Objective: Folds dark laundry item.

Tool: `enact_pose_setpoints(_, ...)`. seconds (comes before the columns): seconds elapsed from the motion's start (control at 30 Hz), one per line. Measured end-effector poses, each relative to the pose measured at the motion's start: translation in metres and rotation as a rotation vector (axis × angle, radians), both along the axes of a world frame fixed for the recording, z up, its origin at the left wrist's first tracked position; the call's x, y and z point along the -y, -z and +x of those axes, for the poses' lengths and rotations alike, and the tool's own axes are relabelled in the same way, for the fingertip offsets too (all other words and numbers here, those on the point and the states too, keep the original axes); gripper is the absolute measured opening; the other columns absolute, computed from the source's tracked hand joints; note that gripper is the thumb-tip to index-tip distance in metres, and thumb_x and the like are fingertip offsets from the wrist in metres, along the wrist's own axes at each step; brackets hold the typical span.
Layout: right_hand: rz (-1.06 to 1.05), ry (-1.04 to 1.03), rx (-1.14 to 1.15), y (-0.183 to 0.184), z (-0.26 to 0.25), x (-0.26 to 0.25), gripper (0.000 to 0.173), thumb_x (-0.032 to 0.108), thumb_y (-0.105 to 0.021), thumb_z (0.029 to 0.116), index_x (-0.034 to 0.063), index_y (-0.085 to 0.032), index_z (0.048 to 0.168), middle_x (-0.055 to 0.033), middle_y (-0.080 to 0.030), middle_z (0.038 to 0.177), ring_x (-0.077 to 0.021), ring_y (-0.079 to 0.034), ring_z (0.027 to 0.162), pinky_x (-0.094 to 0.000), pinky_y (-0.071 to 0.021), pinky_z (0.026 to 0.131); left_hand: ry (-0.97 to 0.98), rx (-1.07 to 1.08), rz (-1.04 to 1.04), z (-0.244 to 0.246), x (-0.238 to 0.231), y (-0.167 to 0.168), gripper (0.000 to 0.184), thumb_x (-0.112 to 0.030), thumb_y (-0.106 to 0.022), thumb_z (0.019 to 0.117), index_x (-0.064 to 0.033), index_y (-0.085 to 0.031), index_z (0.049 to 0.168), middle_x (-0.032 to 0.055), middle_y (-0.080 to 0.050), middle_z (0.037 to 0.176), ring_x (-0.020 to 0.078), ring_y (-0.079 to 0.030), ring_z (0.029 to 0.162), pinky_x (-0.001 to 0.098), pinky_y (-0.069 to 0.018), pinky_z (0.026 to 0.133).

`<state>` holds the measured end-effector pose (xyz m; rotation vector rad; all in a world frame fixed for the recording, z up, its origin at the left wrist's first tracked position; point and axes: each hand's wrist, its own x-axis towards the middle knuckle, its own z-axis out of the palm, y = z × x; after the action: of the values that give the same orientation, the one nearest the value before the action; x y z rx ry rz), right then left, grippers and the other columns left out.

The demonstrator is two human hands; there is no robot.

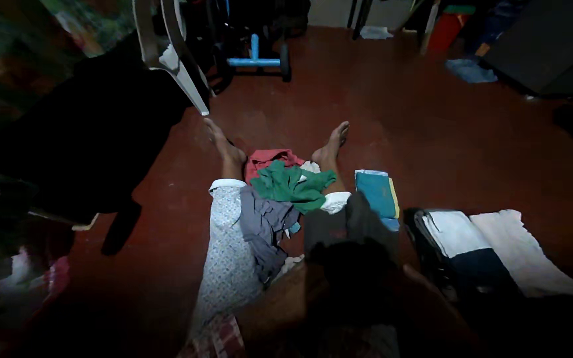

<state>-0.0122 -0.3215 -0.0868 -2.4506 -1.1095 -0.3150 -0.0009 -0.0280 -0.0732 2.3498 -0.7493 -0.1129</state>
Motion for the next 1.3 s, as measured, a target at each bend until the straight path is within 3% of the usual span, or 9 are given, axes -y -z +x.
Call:
enact_pose_setpoints(0.13, 0.032, 0.058, -0.181, 0.024, -0.049, -0.008, 0.018, 0.003, -0.059, 0.0980, 0.0004, -0.072, 0.110, -0.0180, -0.073, 0.111, -0.0354, -0.070, 0.107, -0.0493, -0.0545, 0.098, -0.088, -0.584, 0.213, 0.006, 0.017, -0.010, 0.031, -0.007, -0.057, 0.1003, 0.0165, -0.062, 0.120, 0.0335, -0.062, 0.123, 0.0427, -0.062, 0.114, 0.0452, -0.0481, 0.101)
enact_pose_setpoints(0.23, 0.088, 0.069, -0.167, 0.025, -0.059, -0.010, 0.019, 0.012, -0.058, 0.1005, 0.0012, -0.072, 0.107, -0.0178, -0.073, 0.106, -0.0352, -0.071, 0.103, -0.0502, -0.0554, 0.095, 0.261, -0.080, 0.215, -0.025, 0.001, 0.032, 0.017, -0.007, -0.062, 0.0965, 0.0051, -0.070, 0.105, 0.0226, -0.071, 0.110, 0.0406, -0.067, 0.110, 0.0552, -0.0513, 0.096)
enact_pose_setpoints(0.37, 0.105, 0.062, -0.201, 0.033, -0.061, -0.008, 0.018, 0.007, -0.057, 0.1005, 0.0002, -0.072, 0.109, -0.0204, -0.072, 0.110, -0.0387, -0.069, 0.108, -0.0529, -0.0519, 0.100, 0.335, 0.301, 0.056, -0.028, -0.017, 0.087, 0.007, -0.012, -0.068, 0.0903, -0.0079, -0.067, 0.096, 0.0092, -0.069, 0.094, 0.0277, -0.069, 0.094, 0.0464, -0.0548, 0.089)
enact_pose_setpoints(0.57, 0.080, 0.019, -0.189, 0.004, -0.059, -0.021, 0.019, 0.012, -0.059, 0.0993, -0.0007, -0.072, 0.107, -0.0207, -0.073, 0.103, -0.0405, -0.070, 0.100, -0.0538, -0.0535, 0.094, 0.205, -0.254, 0.126, -0.025, -0.002, 0.019, 0.017, 0.002, -0.062, 0.0950, 0.0069, -0.072, 0.108, 0.0262, -0.070, 0.110, 0.0418, -0.066, 0.106, 0.0518, -0.0501, 0.098)
enact_pose_setpoints(0.7, 0.111, 0.009, -0.082, 0.019, -0.064, -0.007, 0.017, 0.012, -0.057, 0.1024, 0.0093, -0.072, 0.110, -0.0127, -0.072, 0.104, -0.0309, -0.069, 0.097, -0.0477, -0.0554, 0.089, 0.152, 0.127, -0.203, -0.043, -0.013, 0.068, 0.009, -0.005, -0.069, 0.0893, -0.0013, -0.075, 0.094, 0.0170, -0.073, 0.094, 0.0343, -0.071, 0.091, 0.0486, -0.0559, 0.087)
enact_pose_setpoints(0.8, 0.096, -0.037, -0.171, 0.015, -0.069, -0.007, 0.020, 0.012, -0.055, 0.1030, 0.0086, -0.072, 0.114, -0.0140, -0.072, 0.107, -0.0332, -0.069, 0.098, -0.0493, -0.0545, 0.090, 0.135, -0.527, 0.085, -0.019, -0.013, 0.007, 0.013, -0.004, -0.067, 0.0955, -0.0005, -0.074, 0.105, 0.0143, -0.072, 0.111, 0.0259, -0.065, 0.113, 0.0372, -0.0463, 0.105)
enact_pose_setpoints(0.83, 0.107, -0.064, -0.206, 0.015, -0.068, -0.008, 0.019, 0.012, -0.056, 0.1029, 0.0078, -0.072, 0.112, -0.0143, -0.072, 0.107, -0.0337, -0.069, 0.099, -0.0500, -0.0542, 0.090, 0.143, -0.240, -0.078, -0.032, -0.020, 0.037, 0.009, -0.007, -0.070, 0.0898, -0.0018, -0.076, 0.095, 0.0138, -0.074, 0.098, 0.0270, -0.070, 0.099, 0.0386, -0.0535, 0.094)
enact_pose_setpoints(1.03, 0.087, -0.115, -0.387, 0.037, -0.054, 0.019, 0.038, 0.025, -0.055, 0.1043, 0.0091, -0.060, 0.138, -0.0245, -0.052, 0.148, -0.0417, -0.042, 0.144, -0.0610, -0.0327, 0.118, 0.271, 0.138, -0.227, -0.046, -0.037, 0.106, 0.012, -0.021, -0.070, 0.0927, -0.0126, -0.073, 0.101, 0.0059, -0.072, 0.103, 0.0219, -0.067, 0.106, 0.0385, -0.0534, 0.098)
enact_pose_setpoints(1.3, -0.103, -0.211, -0.093, 0.083, -0.035, 0.020, 0.037, 0.022, -0.047, 0.1080, 0.0177, -0.055, 0.144, -0.0147, -0.049, 0.154, -0.0329, -0.038, 0.149, -0.0552, -0.0309, 0.121, 0.276, -0.010, -0.228, -0.027, -0.045, 0.121, 0.052, -0.013, -0.070, 0.0883, -0.0081, -0.061, 0.139, 0.0114, -0.057, 0.147, 0.0331, -0.039, 0.147, 0.0512, -0.0323, 0.121)
